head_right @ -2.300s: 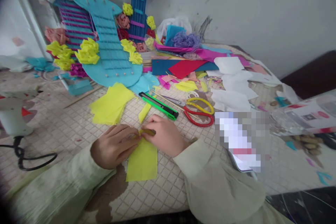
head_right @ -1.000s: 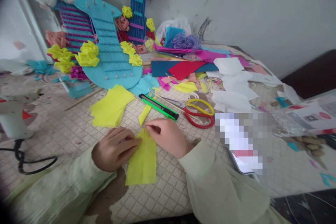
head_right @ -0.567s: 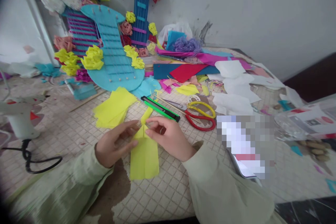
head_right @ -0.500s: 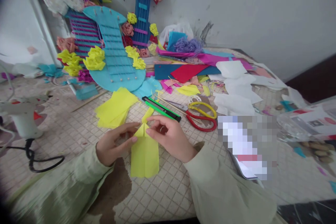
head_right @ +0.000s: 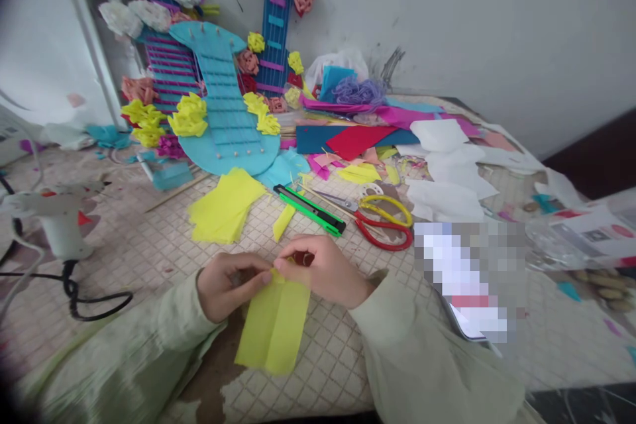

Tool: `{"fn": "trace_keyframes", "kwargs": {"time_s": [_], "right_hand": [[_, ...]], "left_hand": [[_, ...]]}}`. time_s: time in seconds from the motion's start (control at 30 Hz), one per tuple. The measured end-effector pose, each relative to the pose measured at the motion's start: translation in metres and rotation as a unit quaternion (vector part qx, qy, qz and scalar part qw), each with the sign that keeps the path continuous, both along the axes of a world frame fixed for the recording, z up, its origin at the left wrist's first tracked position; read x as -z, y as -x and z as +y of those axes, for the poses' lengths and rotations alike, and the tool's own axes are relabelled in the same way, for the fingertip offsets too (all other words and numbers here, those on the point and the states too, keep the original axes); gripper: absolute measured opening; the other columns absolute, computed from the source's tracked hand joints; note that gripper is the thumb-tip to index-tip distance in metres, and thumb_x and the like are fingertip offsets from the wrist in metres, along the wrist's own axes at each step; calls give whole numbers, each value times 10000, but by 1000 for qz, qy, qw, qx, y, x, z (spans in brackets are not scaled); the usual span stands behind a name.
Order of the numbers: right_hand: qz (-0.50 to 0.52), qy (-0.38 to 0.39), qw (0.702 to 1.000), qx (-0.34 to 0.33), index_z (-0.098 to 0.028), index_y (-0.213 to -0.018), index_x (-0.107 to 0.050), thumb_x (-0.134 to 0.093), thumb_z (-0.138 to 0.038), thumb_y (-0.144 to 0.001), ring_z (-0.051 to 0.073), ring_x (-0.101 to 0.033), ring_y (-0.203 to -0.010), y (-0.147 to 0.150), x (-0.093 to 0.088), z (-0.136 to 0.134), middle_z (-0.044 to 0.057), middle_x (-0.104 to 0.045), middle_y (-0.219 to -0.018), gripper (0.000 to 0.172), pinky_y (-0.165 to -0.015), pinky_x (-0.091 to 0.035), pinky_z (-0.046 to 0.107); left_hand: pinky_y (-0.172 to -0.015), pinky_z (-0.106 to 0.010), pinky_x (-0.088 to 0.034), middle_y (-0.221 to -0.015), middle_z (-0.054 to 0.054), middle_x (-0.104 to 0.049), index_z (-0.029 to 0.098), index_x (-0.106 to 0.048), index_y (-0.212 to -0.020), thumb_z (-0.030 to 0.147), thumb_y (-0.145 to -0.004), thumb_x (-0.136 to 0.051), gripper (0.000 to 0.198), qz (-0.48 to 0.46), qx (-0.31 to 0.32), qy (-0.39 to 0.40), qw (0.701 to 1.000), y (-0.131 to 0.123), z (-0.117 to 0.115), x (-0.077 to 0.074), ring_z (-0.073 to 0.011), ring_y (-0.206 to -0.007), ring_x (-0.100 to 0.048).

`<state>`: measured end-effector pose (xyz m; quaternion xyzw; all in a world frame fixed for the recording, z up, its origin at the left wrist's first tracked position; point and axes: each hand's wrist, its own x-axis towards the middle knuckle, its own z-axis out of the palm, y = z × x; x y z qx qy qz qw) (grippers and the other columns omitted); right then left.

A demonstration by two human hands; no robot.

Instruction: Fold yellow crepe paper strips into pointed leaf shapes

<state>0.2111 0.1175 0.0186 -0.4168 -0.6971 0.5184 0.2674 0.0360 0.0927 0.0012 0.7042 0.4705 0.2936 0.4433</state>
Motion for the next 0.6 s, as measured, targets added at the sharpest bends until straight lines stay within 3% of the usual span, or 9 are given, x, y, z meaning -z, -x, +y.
{"fn": "trace_keyframes", "kwargs": {"time_s": [0.2,0.43,0.6], "right_hand": [[63,26,992,106,-160,-698,-595,-556,-328,-724,123,-525,-662,-4,-3,5,16,-594,-708,175,-577,-418,234],[60,42,989,125,-161,-672,-598,-520,-322,-751,91,-457,-543,-11,-4,7,-13,-525,-594,196,-488,-363,215],[45,23,994,96,-156,-669,-600,-562,-276,-717,113,-503,-642,-12,-4,7,6,-581,-679,134,-576,-397,235]], "left_hand": [[-394,-171,-301,-513,17,-494,111,-567,-665,383,-699,-546,275,-36,3,92,995,6,6,4,-62,-430,-394],[-403,-166,-302,-520,27,-462,111,-548,-656,363,-700,-550,255,-52,-4,123,991,7,7,2,-60,-447,-395],[-401,-169,-307,-519,26,-469,114,-553,-653,371,-693,-553,260,-46,-4,121,992,7,7,0,-64,-444,-402]]}}
